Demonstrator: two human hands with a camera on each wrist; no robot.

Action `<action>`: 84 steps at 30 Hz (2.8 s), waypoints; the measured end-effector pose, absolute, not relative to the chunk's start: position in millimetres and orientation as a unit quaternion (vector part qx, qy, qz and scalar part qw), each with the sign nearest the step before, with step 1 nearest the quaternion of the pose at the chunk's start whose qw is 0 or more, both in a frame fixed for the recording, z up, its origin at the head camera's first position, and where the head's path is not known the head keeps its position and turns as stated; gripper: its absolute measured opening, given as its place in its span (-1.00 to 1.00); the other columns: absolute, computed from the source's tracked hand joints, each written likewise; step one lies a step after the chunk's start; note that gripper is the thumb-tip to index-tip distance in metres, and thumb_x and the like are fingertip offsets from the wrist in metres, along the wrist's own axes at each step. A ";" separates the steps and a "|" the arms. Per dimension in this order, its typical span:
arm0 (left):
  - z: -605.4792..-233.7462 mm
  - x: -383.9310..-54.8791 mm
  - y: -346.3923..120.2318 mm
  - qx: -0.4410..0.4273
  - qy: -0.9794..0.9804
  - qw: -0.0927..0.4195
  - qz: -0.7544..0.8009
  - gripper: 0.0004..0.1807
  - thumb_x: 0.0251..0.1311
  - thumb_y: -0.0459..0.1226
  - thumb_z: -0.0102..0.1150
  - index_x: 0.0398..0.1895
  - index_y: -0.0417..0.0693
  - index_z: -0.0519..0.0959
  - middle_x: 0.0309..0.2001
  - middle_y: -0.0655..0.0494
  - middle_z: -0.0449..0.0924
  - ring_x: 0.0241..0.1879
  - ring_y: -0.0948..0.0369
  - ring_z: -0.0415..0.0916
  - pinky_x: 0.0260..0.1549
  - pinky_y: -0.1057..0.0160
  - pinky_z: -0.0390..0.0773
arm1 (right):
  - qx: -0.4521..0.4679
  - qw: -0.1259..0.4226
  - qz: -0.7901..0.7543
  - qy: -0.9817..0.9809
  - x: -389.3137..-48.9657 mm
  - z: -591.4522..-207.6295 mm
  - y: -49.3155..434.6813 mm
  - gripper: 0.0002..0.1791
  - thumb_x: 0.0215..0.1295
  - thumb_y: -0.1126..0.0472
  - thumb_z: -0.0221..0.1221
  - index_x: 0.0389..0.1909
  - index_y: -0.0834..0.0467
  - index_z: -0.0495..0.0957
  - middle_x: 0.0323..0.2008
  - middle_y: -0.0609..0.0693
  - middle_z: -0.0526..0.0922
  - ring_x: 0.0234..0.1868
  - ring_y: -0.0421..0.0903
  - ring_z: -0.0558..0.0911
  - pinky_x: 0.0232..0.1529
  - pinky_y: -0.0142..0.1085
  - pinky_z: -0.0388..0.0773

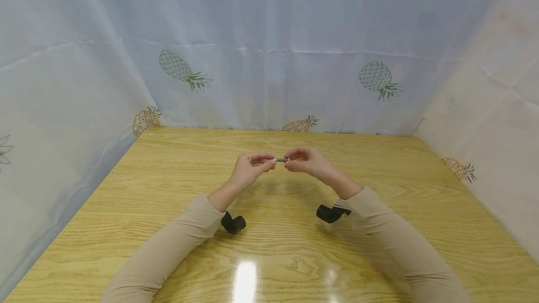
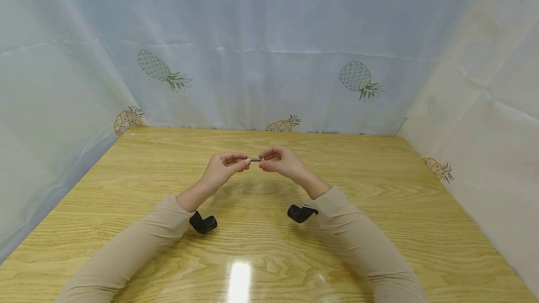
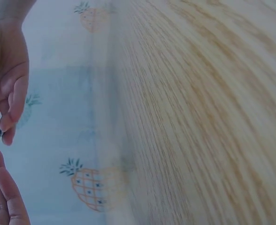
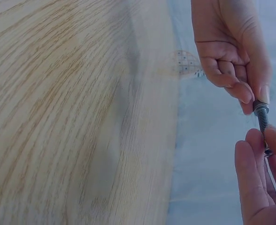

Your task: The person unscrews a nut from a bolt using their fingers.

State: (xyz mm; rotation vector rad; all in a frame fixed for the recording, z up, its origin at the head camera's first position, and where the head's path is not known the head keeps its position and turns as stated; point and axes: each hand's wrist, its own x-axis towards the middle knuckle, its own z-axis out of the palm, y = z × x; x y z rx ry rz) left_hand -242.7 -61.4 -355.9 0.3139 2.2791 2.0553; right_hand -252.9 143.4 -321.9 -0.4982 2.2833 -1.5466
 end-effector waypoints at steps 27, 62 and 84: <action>-355.0 -241.9 -60.7 0.100 0.743 0.029 0.661 -0.70 0.19 -0.27 0.20 -0.05 -0.23 0.59 -0.18 -0.14 0.68 -0.26 0.30 0.64 -0.02 0.14 0.62 | -0.170 0.195 -0.536 0.804 -255.4 -322.4 142.9 -0.56 0.41 0.06 0.00 0.08 0.34 0.42 -0.09 0.28 0.59 -0.05 0.15 0.61 0.01 -0.17 0.63; -356.0 -242.2 -61.9 0.089 0.738 0.032 0.668 -0.71 0.19 -0.26 0.20 -0.05 -0.21 0.60 -0.19 -0.13 0.69 -0.27 0.30 0.64 -0.05 0.17 0.63 | -0.182 0.168 -0.538 0.806 -255.5 -324.5 144.9 -0.63 0.35 0.23 0.08 0.10 0.33 0.38 -0.02 0.29 0.51 0.07 0.19 0.54 0.19 -0.01 0.48; -356.7 -244.3 -63.3 0.086 0.736 0.041 0.670 -0.71 0.18 -0.28 0.20 -0.05 -0.22 0.60 -0.25 -0.04 0.71 -0.27 0.30 0.65 -0.05 0.16 0.63 | -0.190 0.169 -0.550 0.795 -257.5 -327.3 148.7 -0.62 0.32 0.30 0.09 0.12 0.33 0.39 -0.04 0.22 0.56 0.14 0.27 0.48 0.21 0.02 0.45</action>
